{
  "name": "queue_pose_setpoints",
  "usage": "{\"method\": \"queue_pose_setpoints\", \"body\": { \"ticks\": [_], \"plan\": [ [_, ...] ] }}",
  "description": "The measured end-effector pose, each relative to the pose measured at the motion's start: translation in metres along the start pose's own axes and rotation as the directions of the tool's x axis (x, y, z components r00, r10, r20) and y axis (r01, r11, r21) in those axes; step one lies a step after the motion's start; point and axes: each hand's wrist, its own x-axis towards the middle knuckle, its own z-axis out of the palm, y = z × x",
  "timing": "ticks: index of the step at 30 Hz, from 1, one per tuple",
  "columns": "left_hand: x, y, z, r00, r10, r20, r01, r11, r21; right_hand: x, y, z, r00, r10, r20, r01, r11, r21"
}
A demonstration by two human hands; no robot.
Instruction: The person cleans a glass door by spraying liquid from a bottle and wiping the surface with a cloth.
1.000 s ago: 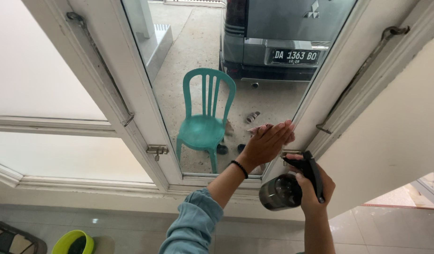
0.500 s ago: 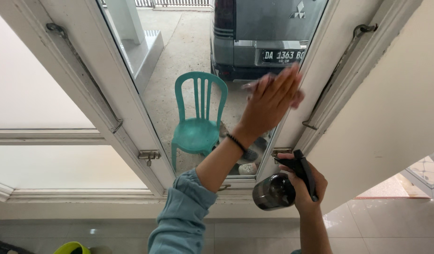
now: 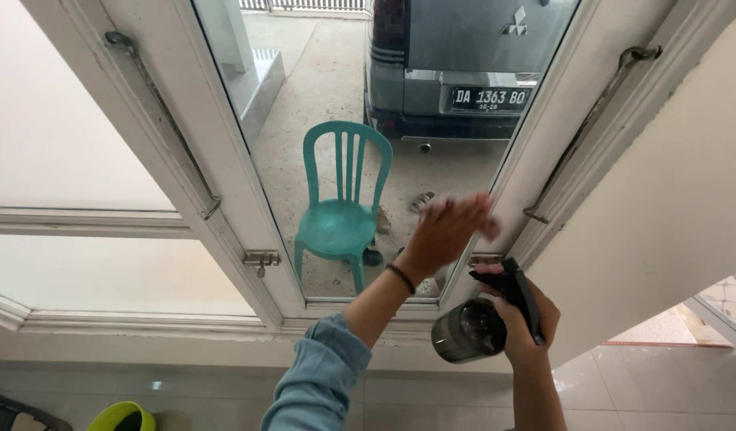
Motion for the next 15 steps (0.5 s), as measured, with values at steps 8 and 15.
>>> {"method": "queue_pose_setpoints", "body": {
  "ticks": [8, 15],
  "plan": [
    [0.068, -0.022, -0.026, 0.990, -0.110, -0.083, 0.094, 0.981, -0.173, -0.003, 0.004, 0.007, 1.000, 0.015, 0.004, -0.015, 0.999, 0.043],
    [-0.056, -0.022, -0.006, 0.994, 0.070, -0.085, -0.060, 0.991, 0.120, -0.001, 0.006, 0.013, 0.999, -0.016, 0.034, 0.014, 0.999, 0.049]
  ]
}}
